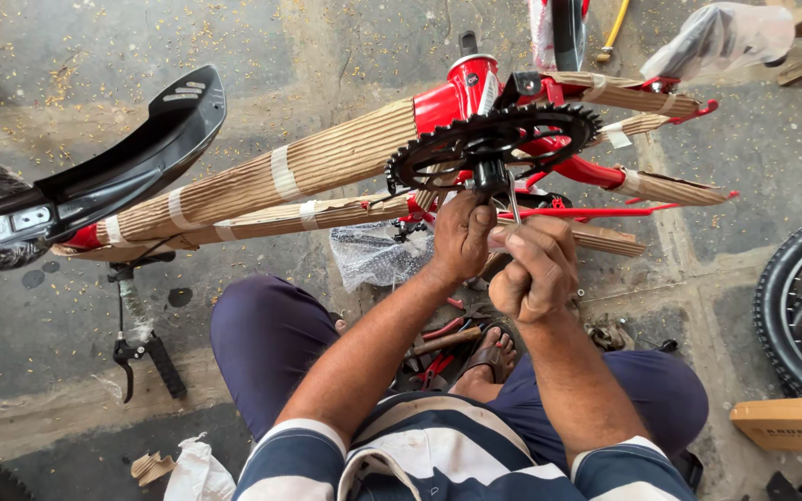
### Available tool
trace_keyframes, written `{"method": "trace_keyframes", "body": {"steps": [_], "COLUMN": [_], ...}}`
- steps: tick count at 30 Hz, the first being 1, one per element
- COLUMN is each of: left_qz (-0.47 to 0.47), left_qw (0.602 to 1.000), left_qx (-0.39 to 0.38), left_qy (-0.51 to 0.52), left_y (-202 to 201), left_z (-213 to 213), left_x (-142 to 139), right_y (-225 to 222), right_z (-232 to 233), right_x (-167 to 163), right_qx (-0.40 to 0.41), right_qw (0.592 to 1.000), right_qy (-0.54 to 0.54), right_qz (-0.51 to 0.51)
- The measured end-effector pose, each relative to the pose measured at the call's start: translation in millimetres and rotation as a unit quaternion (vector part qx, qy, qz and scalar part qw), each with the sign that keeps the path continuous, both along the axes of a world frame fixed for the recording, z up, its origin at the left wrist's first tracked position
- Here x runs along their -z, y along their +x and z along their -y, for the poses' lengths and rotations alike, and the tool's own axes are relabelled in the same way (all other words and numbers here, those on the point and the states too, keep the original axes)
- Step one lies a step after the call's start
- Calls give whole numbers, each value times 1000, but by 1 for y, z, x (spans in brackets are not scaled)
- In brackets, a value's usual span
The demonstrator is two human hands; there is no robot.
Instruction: The person sits on the workshop floor assembling a new red bicycle frame still wrapped in protective cardboard. They handle bolts and small parts, fit the crankset and chainring to the frame, tighten fasteners with a wrench, and tap components into place using a hammer.
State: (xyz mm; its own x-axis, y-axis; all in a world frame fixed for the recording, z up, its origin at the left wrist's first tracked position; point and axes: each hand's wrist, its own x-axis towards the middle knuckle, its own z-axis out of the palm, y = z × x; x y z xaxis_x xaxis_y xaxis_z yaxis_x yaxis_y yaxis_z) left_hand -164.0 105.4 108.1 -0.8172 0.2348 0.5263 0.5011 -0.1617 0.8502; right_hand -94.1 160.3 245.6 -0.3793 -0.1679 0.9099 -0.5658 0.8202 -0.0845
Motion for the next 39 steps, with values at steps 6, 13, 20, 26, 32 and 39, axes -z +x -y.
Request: {"method": "trace_keyframes", "body": {"steps": [6, 13, 20, 26, 32, 39], "left_qz": [-20, -3, 0, 4, 278, 221], "left_qw": [1000, 1000, 999, 995, 943, 948], "left_qx": [-18, -28, -39, 41, 182, 42], "left_qy": [-7, 12, -5, -93, -21, 223], "left_y": [-1, 4, 8, 4, 8, -6], "left_z": [-7, -12, -1, 17, 58, 194], "left_x": [10, 18, 6, 32, 69, -74], "right_y": [-14, -19, -22, 22, 59, 88], "right_z": [3, 23, 27, -15, -21, 17], "right_x": [-10, -27, -61, -34, 105, 308], "right_qx": [-48, -161, -182, -253, -16, 69], "right_qw": [997, 939, 836, 840, 874, 783], "right_qy": [-66, -303, -493, -481, -393, -101], "right_qz": [1, 28, 157, -18, 284, 610]}}
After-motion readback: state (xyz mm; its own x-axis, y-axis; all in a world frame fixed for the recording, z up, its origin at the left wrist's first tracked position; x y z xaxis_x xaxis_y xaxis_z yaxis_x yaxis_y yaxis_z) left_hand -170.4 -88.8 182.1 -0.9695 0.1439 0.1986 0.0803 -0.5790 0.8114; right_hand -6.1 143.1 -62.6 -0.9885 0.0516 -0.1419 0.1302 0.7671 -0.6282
